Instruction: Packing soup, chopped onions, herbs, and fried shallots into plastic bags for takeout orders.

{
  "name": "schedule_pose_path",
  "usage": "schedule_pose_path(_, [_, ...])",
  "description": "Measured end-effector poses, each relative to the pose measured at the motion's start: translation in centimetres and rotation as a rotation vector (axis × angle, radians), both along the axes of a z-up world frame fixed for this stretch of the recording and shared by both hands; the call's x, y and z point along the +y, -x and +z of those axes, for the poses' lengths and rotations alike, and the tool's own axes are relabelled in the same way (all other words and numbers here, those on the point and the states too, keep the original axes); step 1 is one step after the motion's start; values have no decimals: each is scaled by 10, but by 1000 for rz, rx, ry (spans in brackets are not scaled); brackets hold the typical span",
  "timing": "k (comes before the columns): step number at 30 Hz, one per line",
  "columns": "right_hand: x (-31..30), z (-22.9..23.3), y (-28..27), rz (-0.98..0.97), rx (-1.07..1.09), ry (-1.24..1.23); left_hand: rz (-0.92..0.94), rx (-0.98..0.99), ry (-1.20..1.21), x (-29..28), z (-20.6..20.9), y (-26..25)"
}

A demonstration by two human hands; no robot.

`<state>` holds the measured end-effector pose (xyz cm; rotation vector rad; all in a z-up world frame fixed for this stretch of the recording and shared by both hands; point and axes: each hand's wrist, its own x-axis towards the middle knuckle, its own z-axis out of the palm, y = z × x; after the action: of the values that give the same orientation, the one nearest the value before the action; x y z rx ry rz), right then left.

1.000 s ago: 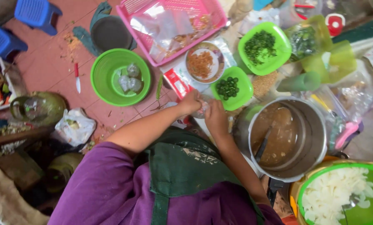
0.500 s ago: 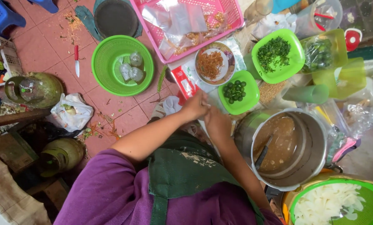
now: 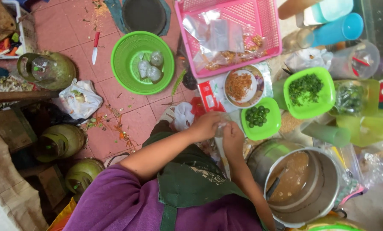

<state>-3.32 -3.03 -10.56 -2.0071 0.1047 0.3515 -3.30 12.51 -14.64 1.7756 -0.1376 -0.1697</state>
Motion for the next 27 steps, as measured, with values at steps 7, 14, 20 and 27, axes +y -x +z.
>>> schedule_pose_path(7, [54,42,-9,153,21,-4,64,-67,100,48,12,25])
schedule_pose_path(14, [98,-3,-12,376,345,-105,437,-19,-34,141,-53,37])
schedule_pose_path(20, [93,-136,15,454,390,54,786,372,-208,209,-305,46])
schedule_pose_path(27, [86,-229,57,299,867,261,1429,734,-39,240,-582,37])
